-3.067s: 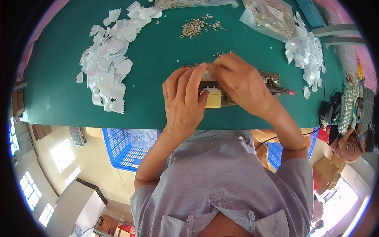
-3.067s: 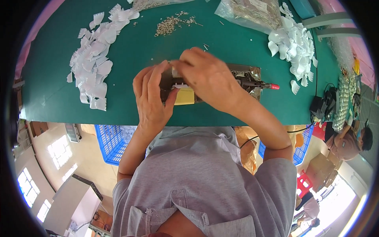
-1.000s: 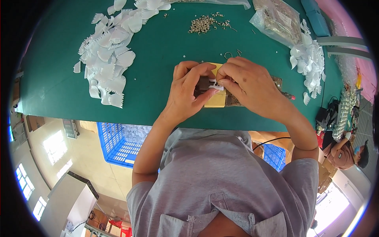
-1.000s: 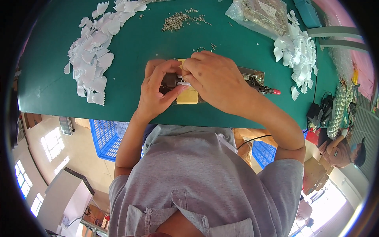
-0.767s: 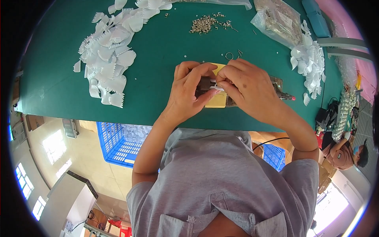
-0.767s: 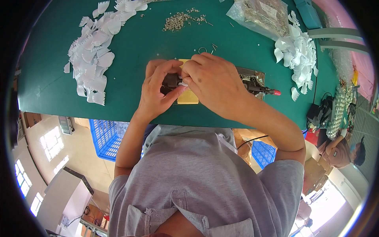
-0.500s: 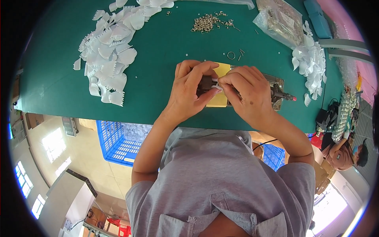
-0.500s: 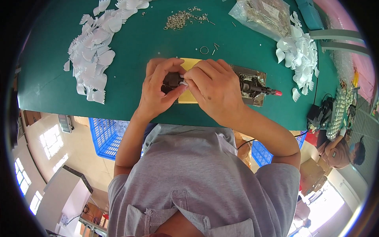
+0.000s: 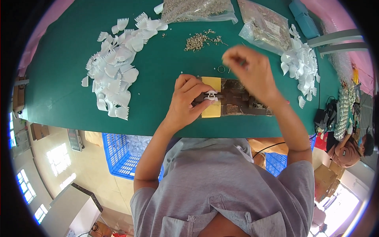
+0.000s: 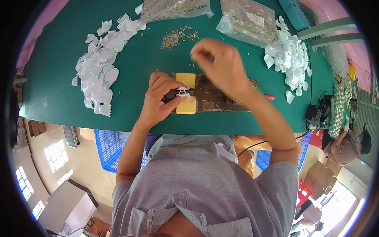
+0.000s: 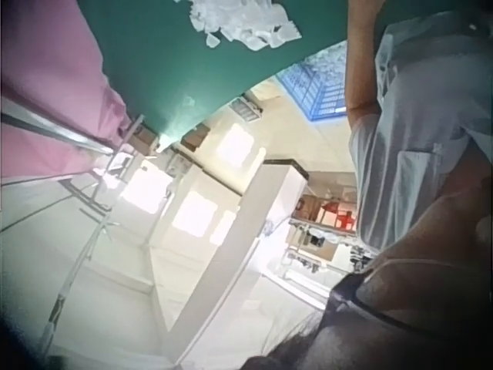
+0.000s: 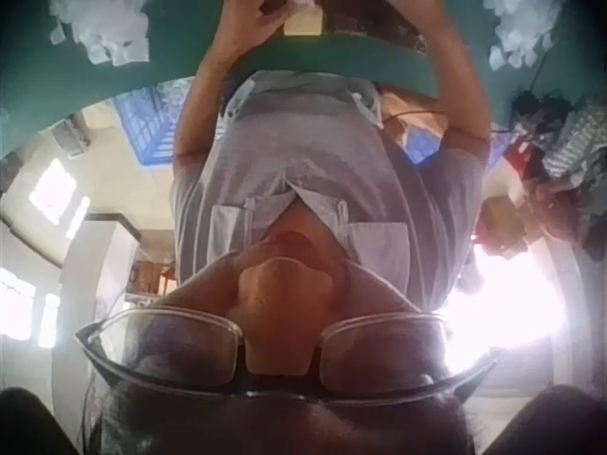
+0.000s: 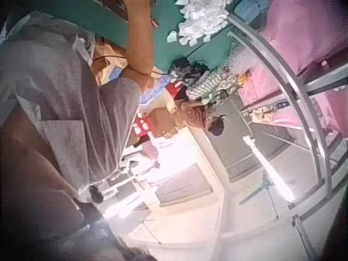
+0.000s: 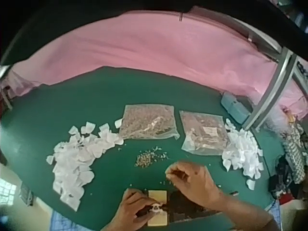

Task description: Assembling metal rings into white plastic components using a workbench fixture.

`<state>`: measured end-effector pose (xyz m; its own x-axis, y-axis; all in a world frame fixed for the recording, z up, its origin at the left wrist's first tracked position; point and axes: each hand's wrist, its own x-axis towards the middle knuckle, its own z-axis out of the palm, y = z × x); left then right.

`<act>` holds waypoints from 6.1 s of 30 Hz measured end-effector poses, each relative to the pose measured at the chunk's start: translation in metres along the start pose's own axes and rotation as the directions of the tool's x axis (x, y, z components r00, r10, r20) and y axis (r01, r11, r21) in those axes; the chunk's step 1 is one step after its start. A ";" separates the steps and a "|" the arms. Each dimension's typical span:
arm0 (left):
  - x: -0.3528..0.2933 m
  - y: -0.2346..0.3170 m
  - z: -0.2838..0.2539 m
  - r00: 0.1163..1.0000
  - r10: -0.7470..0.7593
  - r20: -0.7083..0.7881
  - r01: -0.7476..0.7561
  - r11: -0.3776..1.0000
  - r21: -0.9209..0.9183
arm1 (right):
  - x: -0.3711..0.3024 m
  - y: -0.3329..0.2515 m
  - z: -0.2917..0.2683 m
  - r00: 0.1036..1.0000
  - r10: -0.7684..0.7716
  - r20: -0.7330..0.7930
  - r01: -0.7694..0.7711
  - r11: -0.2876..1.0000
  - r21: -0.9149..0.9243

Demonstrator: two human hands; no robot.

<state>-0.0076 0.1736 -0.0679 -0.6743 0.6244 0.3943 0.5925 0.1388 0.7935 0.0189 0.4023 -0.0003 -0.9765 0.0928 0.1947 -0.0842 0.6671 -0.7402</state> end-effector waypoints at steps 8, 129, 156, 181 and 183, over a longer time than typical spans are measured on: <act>0.001 0.001 0.001 1.000 -0.020 0.005 0.020 1.000 -0.006 | 0.065 0.079 -0.001 0.972 0.195 0.135 -0.120 0.895 -0.430; 0.000 0.049 -0.002 0.988 0.123 0.093 -0.151 0.893 0.425 | -0.042 -0.016 0.002 0.943 -0.124 0.308 0.118 0.992 0.038; 0.002 0.027 -0.009 0.991 0.101 0.084 -0.122 0.945 0.304 | -0.073 -0.017 0.027 0.976 -0.202 -0.083 0.177 0.953 -0.244; -0.004 0.017 -0.009 0.999 -0.039 0.039 0.032 0.985 0.168 | -0.074 -0.008 0.030 0.894 -0.436 -0.106 0.383 0.864 -0.327; -0.003 0.017 -0.009 0.999 -0.027 0.041 0.019 0.983 0.181 | -0.073 -0.009 0.034 0.888 -0.449 -0.094 0.400 0.859 -0.320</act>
<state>0.0000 0.1671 -0.0512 -0.6714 0.6514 0.3533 0.6495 0.2877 0.7038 0.0837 0.3647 -0.0299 -0.8109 -0.1479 0.5661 -0.3998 0.8465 -0.3516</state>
